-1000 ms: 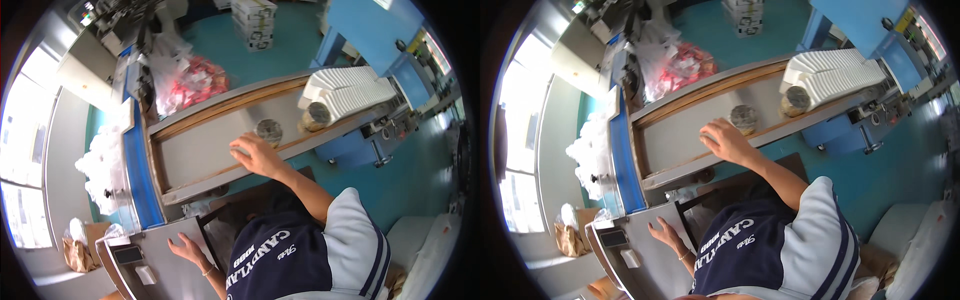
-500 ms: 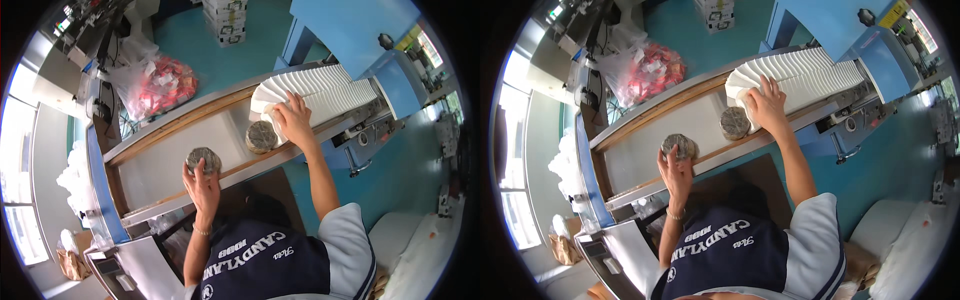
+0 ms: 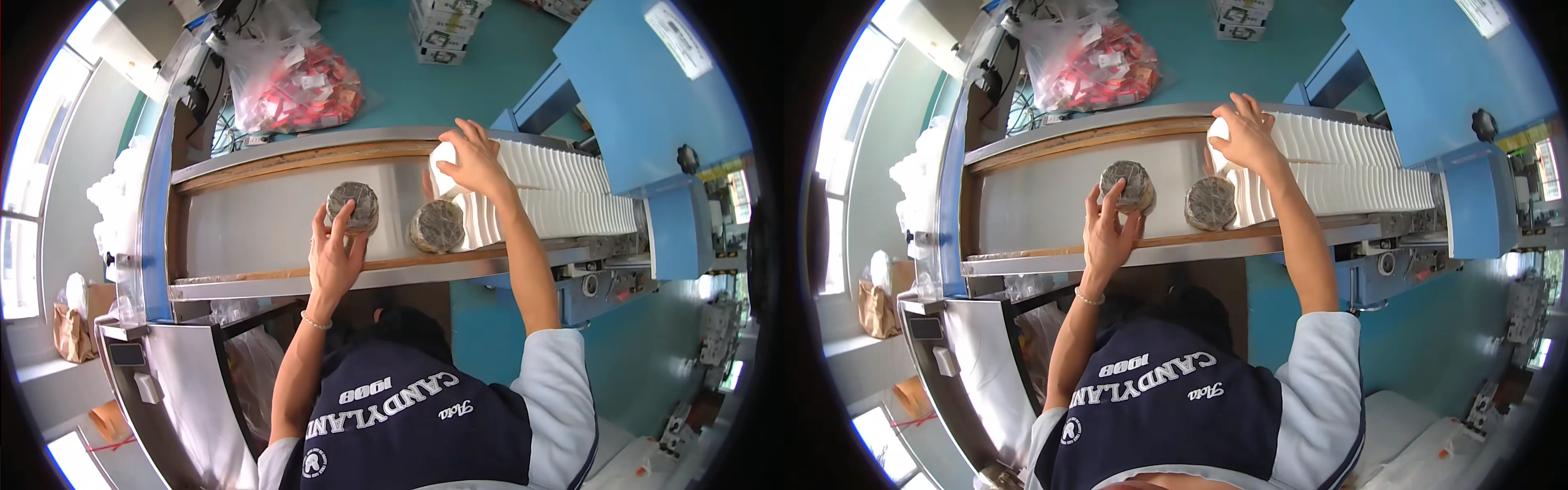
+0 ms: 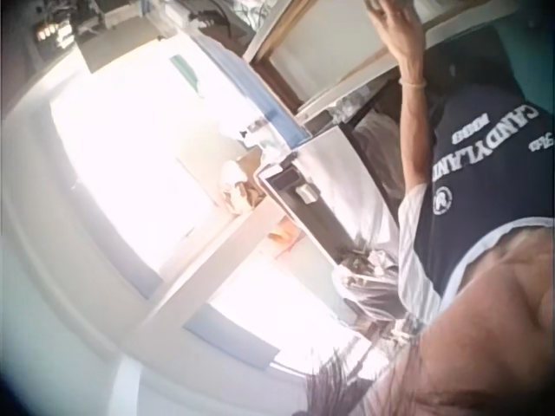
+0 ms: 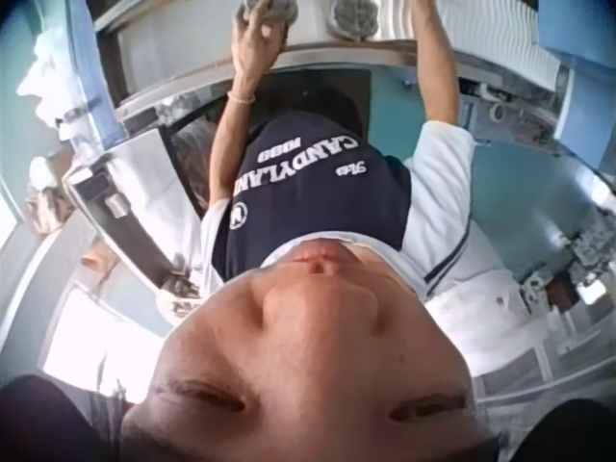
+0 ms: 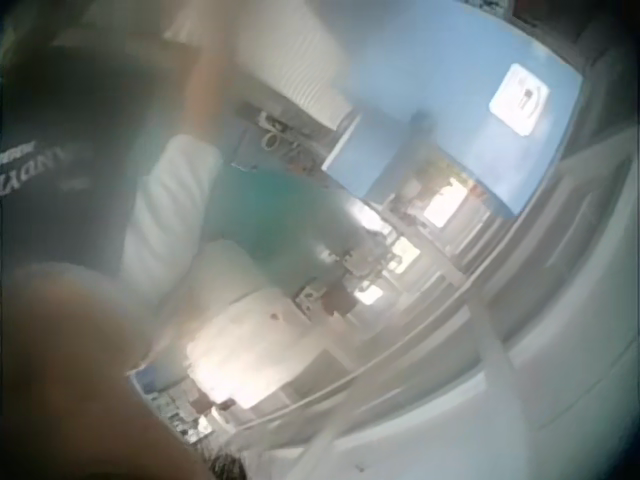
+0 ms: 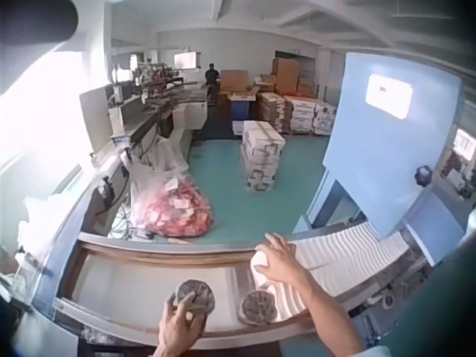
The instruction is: The person collects rows of white pads from a machine chute, carries them to a workbench, and separates them into small stacks by hand before placing them onto a conveyor belt.
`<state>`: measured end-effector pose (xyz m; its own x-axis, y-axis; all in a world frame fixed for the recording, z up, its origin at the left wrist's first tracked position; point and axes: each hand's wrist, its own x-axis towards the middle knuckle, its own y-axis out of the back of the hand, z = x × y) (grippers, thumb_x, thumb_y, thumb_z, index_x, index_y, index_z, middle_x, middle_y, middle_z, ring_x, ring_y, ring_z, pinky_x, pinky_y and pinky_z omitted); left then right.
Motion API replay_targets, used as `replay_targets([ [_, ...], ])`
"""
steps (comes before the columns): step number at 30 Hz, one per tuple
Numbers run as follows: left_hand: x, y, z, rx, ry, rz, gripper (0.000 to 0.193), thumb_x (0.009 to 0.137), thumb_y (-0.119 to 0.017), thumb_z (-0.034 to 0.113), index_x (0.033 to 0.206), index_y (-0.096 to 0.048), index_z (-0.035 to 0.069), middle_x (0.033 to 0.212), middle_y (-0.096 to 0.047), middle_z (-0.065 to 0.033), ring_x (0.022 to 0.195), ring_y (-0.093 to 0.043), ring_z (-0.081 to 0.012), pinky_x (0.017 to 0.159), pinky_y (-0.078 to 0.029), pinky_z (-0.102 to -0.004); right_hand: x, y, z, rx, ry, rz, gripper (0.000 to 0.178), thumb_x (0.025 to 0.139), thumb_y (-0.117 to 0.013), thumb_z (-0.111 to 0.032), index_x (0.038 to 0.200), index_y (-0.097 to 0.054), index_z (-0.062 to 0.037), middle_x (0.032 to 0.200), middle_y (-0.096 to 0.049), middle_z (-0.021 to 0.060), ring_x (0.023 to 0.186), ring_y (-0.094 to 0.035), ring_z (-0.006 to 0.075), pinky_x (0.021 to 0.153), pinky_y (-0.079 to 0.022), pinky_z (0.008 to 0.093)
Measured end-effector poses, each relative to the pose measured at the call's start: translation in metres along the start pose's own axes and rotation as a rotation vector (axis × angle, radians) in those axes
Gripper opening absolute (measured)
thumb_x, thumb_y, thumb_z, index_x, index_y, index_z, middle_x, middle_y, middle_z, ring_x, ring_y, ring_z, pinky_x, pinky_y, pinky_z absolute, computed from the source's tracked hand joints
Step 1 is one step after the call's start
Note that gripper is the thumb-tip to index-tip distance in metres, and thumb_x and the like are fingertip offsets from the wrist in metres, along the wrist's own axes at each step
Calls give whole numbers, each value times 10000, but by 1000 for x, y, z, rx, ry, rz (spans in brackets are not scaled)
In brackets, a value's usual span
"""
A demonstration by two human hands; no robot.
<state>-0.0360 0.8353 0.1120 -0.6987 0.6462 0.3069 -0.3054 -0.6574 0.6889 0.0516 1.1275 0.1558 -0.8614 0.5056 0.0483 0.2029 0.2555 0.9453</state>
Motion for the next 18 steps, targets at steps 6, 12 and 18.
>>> replay_targets([
  [6, 8, 2, 8, -101, 127, -48, 563, 789, -724, 183, 1313, -524, 145, 1231, -503, -252, 1063, -570, -396, 857, -497, -464, -6, -8, 2, -33, -16, 62, 461, 770, -736, -241, 1186, -598, -98, 1474, -350, 215, 1417, -226, 353, 1052, -228, 589],
  [12, 48, -31, 26, -44, -74, -110, 542, 789, -722, 249, 1280, -542, 106, 1257, -492, -286, 1062, -564, -460, 864, -494, -486, -24, -15, 5, -65, -13, 213, 439, 770, -745, -238, 1164, -612, -97, 1440, -388, 198, 1395, -266, 357, 1035, -249, 594],
  [18, 85, -59, 35, -673, 208, -576, 463, 918, -631, 181, 1345, -472, 101, 1272, -522, -259, 1145, -574, -272, 868, -508, -378, -64, -20, -38, 180, 164, 464, 301, 797, -720, -215, 1035, -635, -54, 1303, -494, 156, 1290, -403, 343, 983, -325, 519],
])
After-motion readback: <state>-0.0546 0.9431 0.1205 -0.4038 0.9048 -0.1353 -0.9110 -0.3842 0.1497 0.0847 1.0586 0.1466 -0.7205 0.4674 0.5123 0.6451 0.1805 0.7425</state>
